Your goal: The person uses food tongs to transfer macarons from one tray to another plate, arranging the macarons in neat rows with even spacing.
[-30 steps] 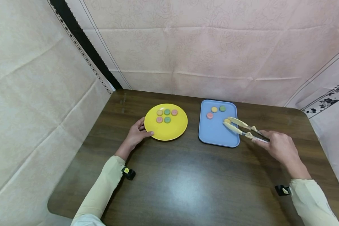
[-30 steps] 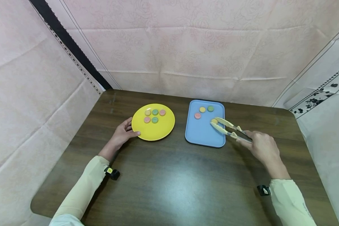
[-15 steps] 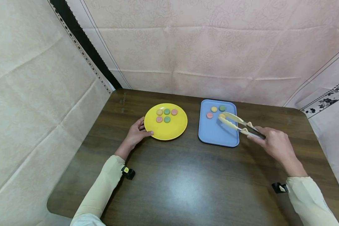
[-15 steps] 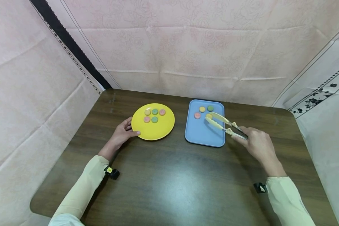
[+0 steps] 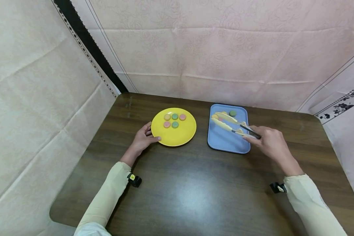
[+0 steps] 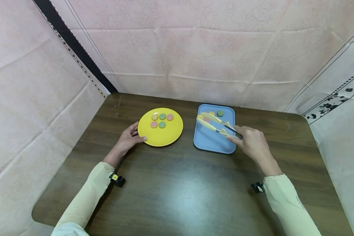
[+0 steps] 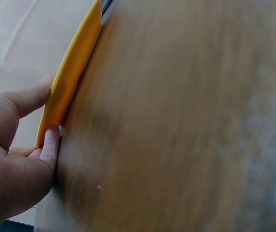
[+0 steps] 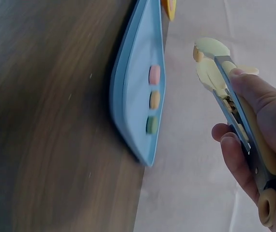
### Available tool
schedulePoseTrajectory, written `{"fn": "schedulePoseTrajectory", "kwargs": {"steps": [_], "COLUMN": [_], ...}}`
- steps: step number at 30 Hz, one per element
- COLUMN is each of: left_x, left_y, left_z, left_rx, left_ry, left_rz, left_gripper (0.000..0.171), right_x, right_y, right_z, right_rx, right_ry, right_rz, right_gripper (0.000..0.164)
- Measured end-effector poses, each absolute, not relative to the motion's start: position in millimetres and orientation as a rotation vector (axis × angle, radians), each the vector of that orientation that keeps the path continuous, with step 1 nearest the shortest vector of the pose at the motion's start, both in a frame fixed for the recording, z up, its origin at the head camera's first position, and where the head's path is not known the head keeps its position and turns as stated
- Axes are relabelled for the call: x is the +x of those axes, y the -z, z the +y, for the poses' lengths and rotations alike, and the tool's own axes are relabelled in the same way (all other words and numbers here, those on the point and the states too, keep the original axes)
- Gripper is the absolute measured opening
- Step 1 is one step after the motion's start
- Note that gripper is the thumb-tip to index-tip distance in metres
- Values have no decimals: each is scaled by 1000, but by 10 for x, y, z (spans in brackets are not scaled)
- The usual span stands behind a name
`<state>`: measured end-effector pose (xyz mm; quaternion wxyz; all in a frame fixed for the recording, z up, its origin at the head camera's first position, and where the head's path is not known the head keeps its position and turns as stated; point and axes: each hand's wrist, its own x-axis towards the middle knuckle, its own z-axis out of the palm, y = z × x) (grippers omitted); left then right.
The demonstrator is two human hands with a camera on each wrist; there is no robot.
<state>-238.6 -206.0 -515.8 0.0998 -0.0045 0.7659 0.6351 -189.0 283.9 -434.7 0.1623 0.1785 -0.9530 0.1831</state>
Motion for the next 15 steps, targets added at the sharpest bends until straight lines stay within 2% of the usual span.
{"fn": "schedulePoseTrajectory", "kwargs": {"steps": [15], "left_x": [-2380], "left_y": [5157], "left_z": [-2056], "left_rx": [-27], "left_ry": [-1879], "left_rz": [2274], "left_gripper": [92], "right_x": [-2153], "right_y": [4380], "right_z": [2280], "right_rx": [668], "right_ry": [-608], "right_rz": [-2765], "right_gripper": [49]}}
